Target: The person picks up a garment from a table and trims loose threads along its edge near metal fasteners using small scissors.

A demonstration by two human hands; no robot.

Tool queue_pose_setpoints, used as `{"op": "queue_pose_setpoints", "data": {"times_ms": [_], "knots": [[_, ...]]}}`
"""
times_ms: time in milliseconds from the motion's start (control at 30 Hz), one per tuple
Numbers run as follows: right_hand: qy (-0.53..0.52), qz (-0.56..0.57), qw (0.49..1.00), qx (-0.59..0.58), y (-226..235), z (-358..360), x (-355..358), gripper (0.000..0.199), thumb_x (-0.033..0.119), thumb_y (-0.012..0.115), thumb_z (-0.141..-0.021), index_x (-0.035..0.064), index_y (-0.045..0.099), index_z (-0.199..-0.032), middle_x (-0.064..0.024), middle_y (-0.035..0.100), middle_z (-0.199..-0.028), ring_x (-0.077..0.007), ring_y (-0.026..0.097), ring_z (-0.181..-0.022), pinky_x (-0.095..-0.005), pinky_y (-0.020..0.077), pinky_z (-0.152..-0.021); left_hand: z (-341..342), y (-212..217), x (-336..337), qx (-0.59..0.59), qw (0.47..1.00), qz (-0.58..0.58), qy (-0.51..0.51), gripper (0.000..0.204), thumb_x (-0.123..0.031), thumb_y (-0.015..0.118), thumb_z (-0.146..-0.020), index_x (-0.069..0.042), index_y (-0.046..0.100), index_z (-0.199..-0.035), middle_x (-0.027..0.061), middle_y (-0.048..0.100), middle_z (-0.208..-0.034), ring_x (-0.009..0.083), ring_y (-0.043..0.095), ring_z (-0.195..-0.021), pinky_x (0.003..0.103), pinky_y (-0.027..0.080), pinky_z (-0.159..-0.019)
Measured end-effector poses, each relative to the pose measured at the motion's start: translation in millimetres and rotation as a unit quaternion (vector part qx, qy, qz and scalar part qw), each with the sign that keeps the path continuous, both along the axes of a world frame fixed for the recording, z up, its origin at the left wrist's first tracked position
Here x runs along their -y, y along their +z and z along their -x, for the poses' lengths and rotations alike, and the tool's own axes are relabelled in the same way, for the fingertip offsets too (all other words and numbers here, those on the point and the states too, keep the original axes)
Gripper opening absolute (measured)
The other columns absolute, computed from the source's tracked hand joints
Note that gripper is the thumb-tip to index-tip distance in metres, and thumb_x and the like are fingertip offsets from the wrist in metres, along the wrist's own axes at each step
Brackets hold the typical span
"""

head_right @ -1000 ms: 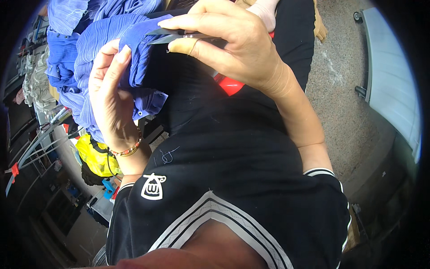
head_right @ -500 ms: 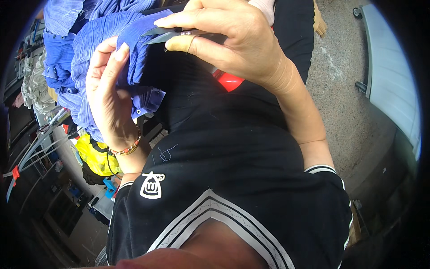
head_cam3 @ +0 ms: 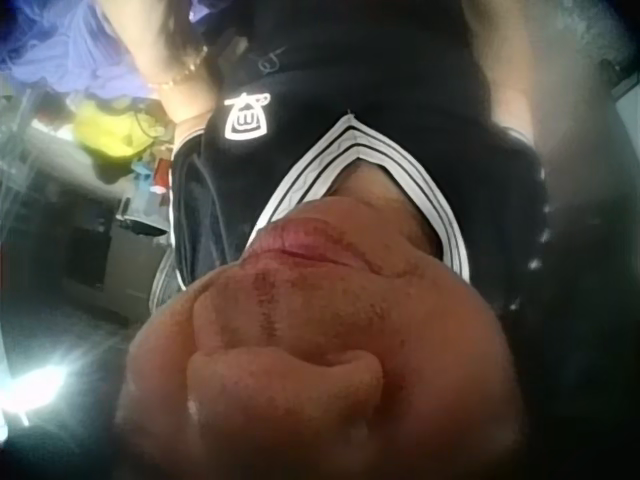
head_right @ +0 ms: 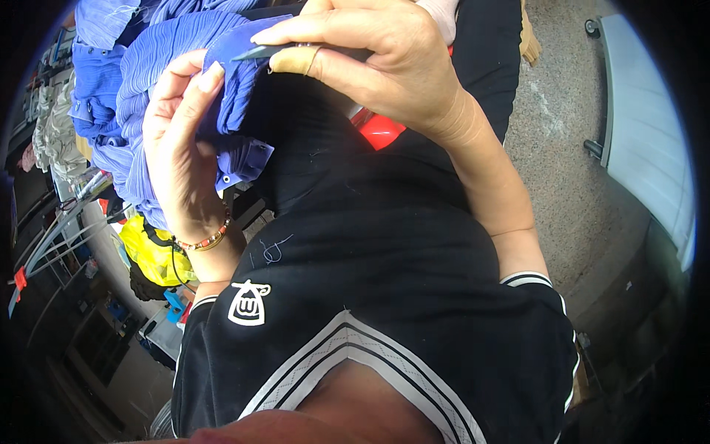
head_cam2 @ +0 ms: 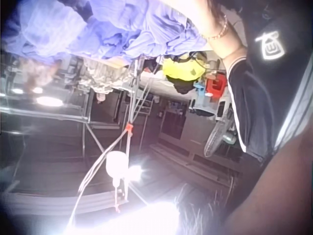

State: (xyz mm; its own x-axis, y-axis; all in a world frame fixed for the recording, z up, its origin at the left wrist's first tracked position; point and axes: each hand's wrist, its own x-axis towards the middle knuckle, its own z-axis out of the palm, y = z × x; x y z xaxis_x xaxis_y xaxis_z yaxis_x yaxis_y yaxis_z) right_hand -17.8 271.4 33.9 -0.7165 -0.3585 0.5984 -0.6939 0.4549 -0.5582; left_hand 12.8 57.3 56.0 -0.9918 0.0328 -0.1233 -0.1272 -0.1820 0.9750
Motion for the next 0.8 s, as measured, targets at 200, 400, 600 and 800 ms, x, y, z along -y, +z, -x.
{"op": "queue_pose_setpoints", "data": {"times_ms": [200, 400, 600, 800], "knots": [[0.114, 0.391, 0.789, 0.459, 9.8, 1.7, 19.4, 0.026, 0.005, 0.072, -0.091, -0.0029, 0.067, -0.115, 0.0018, 0.061, -0.077, -0.0039, 0.055, -0.065, -0.0179, 0.0441, -0.057, 7.1, -2.4, 9.4, -0.021, 0.998, 0.051, 0.0, 0.027, -0.011, 0.063, -0.096, 0.004, 0.065, -0.118, 0.0071, 0.069, -0.11, 0.0102, 0.062, -0.104, 0.022, 0.043, -0.098], [0.138, 0.289, 0.828, 0.459, -7.2, 17.1, 11.3, 0.014, 0.01, 0.074, -0.091, 0.0016, 0.066, -0.098, 0.0056, 0.059, -0.074, -0.0006, 0.049, -0.061, -0.0158, 0.04, -0.054, -4.3, 17.0, 17.7, 0.079, 0.988, 0.134, -0.011, 0.028, -0.012, 0.062, -0.097, 0.004, 0.065, -0.12, 0.008, 0.069, -0.11, 0.0125, 0.063, -0.104, 0.024, 0.043, -0.097], [0.099, 0.226, 0.934, 0.257, -4.3, 24.8, 7.7, 0.013, 0.013, 0.073, -0.091, 0.0023, 0.067, -0.088, 0.0043, 0.058, -0.071, -0.0035, 0.049, -0.063, -0.0184, 0.038, -0.062, -15.9, 20.8, 21.3, 0.003, 0.99, 0.133, -0.034, 0.031, -0.003, 0.07, -0.09, 0.004, 0.066, -0.119, 0.0067, 0.071, -0.108, 0.0101, 0.064, -0.098, 0.022, 0.048, -0.088], [0.213, 0.396, 0.873, 0.188, -38.5, 41.7, -0.9, 0.013, 0.013, 0.073, -0.09, 0.0021, 0.067, -0.087, 0.0028, 0.057, -0.074, -0.0067, 0.052, -0.069, -0.0213, 0.0396, -0.068, -19.0, 21.2, 35.1, 0.066, 0.979, 0.193, -0.023, 0.02, -0.008, 0.07, -0.091, 0.001, 0.071, -0.109, -0.0006, 0.068, -0.089, 0.0031, 0.058, -0.077, 0.017, 0.043, -0.07]]}}
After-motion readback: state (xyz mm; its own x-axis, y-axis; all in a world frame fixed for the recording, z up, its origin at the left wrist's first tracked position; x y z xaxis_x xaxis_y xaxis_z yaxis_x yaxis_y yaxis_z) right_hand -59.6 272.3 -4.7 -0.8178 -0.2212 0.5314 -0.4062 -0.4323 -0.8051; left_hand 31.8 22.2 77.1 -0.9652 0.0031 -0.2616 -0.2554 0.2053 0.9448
